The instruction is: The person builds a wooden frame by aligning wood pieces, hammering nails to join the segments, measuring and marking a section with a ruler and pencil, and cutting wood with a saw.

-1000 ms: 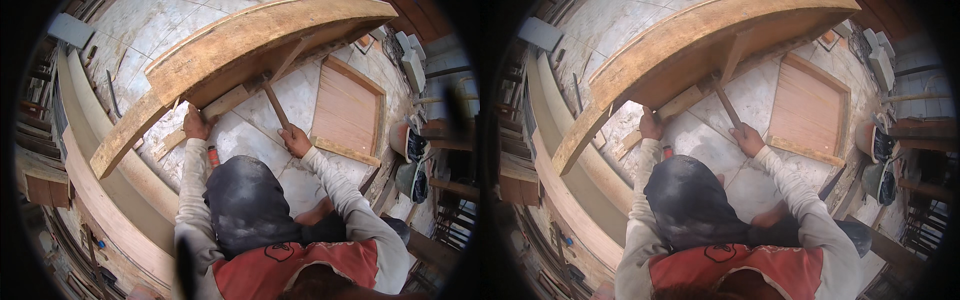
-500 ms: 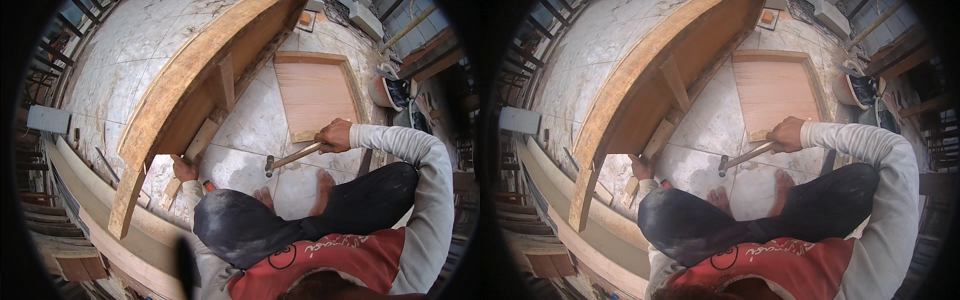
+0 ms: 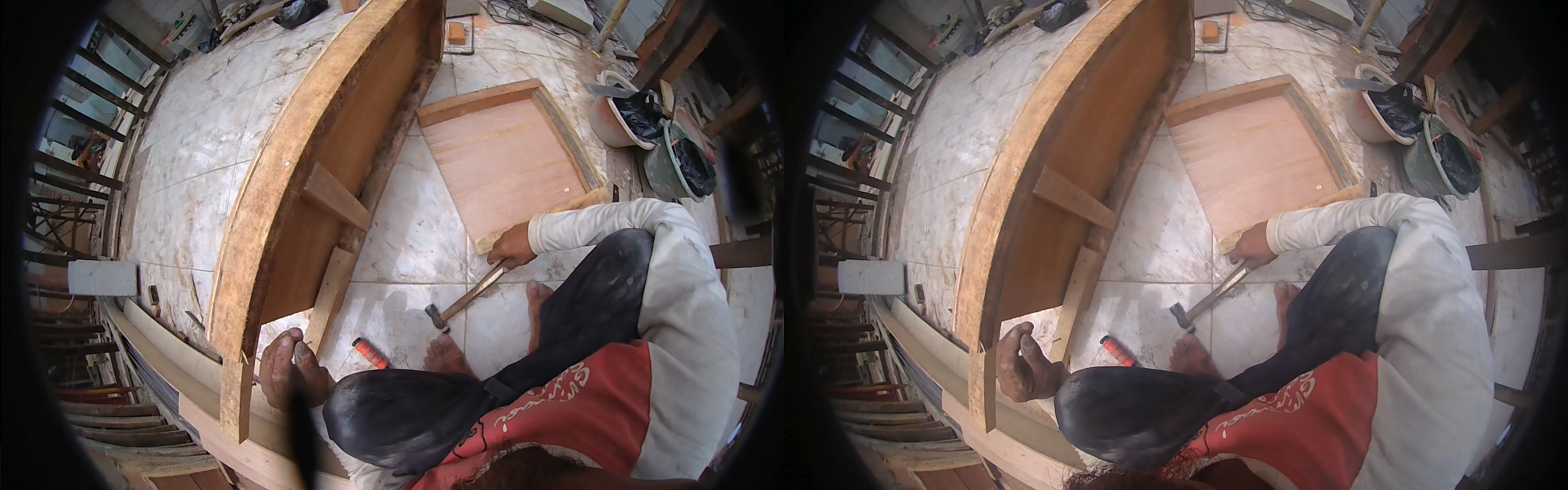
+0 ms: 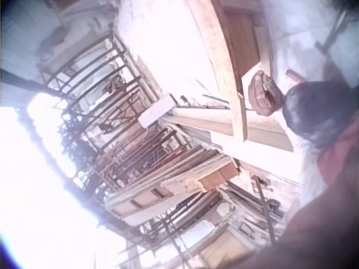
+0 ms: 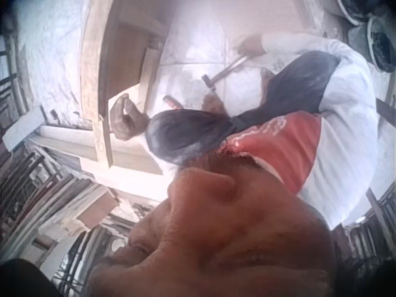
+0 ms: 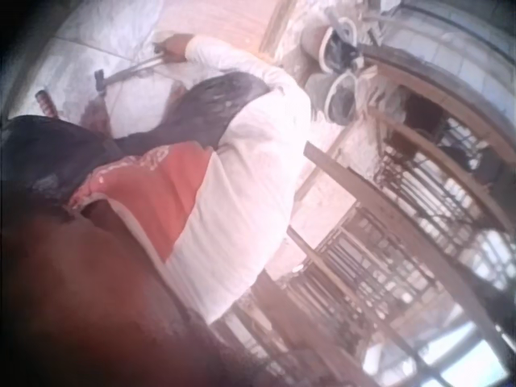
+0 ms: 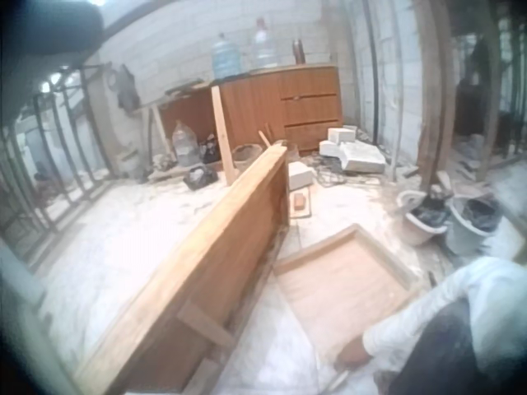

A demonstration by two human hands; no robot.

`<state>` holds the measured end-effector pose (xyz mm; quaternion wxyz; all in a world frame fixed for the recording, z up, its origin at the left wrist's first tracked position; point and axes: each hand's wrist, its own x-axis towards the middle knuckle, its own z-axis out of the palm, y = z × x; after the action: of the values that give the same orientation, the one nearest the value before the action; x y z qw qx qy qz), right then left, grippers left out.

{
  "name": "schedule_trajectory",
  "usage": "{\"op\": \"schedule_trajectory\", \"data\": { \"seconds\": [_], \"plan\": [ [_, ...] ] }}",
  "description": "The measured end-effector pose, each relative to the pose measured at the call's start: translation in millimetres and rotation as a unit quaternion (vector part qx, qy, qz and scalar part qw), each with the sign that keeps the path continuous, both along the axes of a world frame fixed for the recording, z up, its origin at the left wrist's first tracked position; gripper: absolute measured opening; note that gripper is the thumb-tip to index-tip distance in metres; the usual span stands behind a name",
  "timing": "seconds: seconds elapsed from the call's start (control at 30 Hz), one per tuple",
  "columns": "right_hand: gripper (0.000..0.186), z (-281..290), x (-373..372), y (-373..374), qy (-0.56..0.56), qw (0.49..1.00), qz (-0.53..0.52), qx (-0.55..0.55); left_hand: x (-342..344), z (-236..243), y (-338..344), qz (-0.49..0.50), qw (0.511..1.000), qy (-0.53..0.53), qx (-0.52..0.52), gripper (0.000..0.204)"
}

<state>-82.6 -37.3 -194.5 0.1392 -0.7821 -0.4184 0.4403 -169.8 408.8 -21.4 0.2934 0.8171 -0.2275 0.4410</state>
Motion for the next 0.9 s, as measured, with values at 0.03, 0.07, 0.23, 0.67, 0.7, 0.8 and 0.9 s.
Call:
{"op": "schedule_trajectory", "data": {
  "seconds": [0.03, 0.07, 0.23, 0.67, 0.7, 0.8, 0.9],
  "plan": [
    [0.039, 3.8, 1.9, 1.6, -0.012, 1.000, 0.010, -0.008, 8.1, 17.1, -5.2, -0.016, 0.997, -0.073, -0.032, 0.017],
    [0.038, 7.9, 4.0, 3.3, -0.016, 0.999, 0.033, 0.003, 12.3, 37.8, -4.8, 0.042, 0.992, -0.108, 0.047, 0.017],
    [0.039, 25.5, 8.1, 7.2, -0.017, 1.000, -0.015, 0.008, 24.5, 103.3, -3.6, 0.214, 0.954, 0.178, 0.114, 0.071],
    [0.045, 34.0, 19.1, 13.5, -0.019, 1.000, -0.001, -0.024, 90.5, 149.1, 52.2, -0.008, 0.818, 0.570, 0.079, 0.106],
    [0.046, 35.3, 19.9, 15.3, -0.016, 0.999, -0.002, -0.037, 93.6, 143.8, 50.3, -0.004, 0.827, 0.548, 0.124, 0.109],
    [0.048, 38.0, 20.7, 18.9, -0.018, 0.998, -0.005, -0.057, 103.6, 123.7, 38.5, 0.020, 0.865, 0.442, 0.237, 0.113],
    [0.046, 38.8, 21.3, 19.5, -0.023, 0.999, -0.004, -0.044, 108.1, 115.4, 30.0, 0.072, 0.876, 0.388, 0.277, 0.112]
  ]
}}
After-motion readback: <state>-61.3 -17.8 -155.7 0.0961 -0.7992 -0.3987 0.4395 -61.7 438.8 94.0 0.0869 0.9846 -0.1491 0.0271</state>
